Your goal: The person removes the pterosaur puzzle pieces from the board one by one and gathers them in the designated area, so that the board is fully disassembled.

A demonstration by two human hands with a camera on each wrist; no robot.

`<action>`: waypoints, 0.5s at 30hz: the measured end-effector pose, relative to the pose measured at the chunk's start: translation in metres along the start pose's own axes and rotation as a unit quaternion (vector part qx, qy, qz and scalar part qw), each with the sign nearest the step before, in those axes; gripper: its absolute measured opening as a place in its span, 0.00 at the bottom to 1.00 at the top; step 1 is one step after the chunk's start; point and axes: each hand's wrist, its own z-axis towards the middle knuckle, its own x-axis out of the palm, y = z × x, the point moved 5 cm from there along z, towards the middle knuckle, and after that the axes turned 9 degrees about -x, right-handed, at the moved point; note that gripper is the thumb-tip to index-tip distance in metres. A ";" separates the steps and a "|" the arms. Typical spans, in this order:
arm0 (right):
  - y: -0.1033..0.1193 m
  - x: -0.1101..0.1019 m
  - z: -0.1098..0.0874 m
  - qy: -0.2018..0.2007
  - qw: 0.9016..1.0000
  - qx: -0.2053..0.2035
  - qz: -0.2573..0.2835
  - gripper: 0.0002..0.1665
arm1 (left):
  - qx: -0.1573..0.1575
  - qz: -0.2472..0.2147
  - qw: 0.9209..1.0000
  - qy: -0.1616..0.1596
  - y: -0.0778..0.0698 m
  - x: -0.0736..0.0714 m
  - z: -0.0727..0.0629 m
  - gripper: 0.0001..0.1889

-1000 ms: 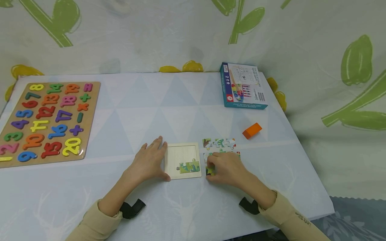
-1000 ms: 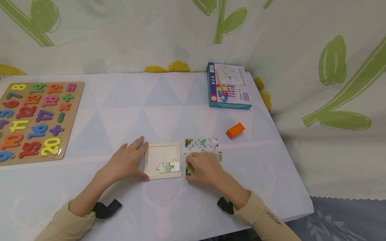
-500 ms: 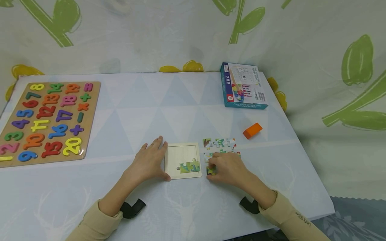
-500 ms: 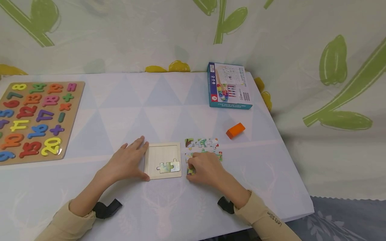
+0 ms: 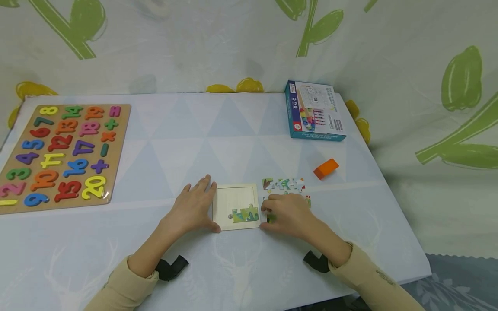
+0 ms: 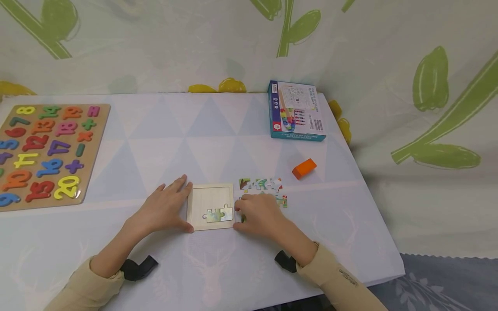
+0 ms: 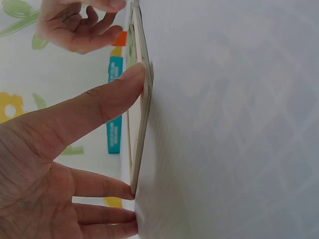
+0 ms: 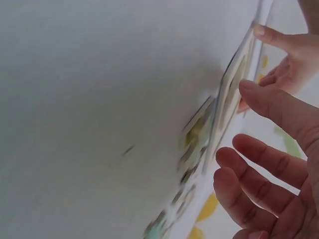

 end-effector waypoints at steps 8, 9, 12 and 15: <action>0.018 -0.003 0.024 0.013 1.000 -0.021 -0.002 0.20 | -0.004 -0.003 1.000 0.004 0.000 0.001 0.000 0.57; 0.020 -0.003 0.027 0.016 1.000 -0.023 -0.004 0.20 | -0.004 -0.003 1.000 0.005 0.000 0.001 0.001 0.57; 0.024 -0.001 0.035 0.026 0.999 -0.029 -0.002 0.21 | -0.007 -0.006 1.000 0.009 0.001 0.001 0.001 0.58; 0.027 0.004 0.042 0.034 0.999 -0.040 -0.001 0.20 | -0.007 -0.005 1.000 0.009 0.001 0.001 0.001 0.58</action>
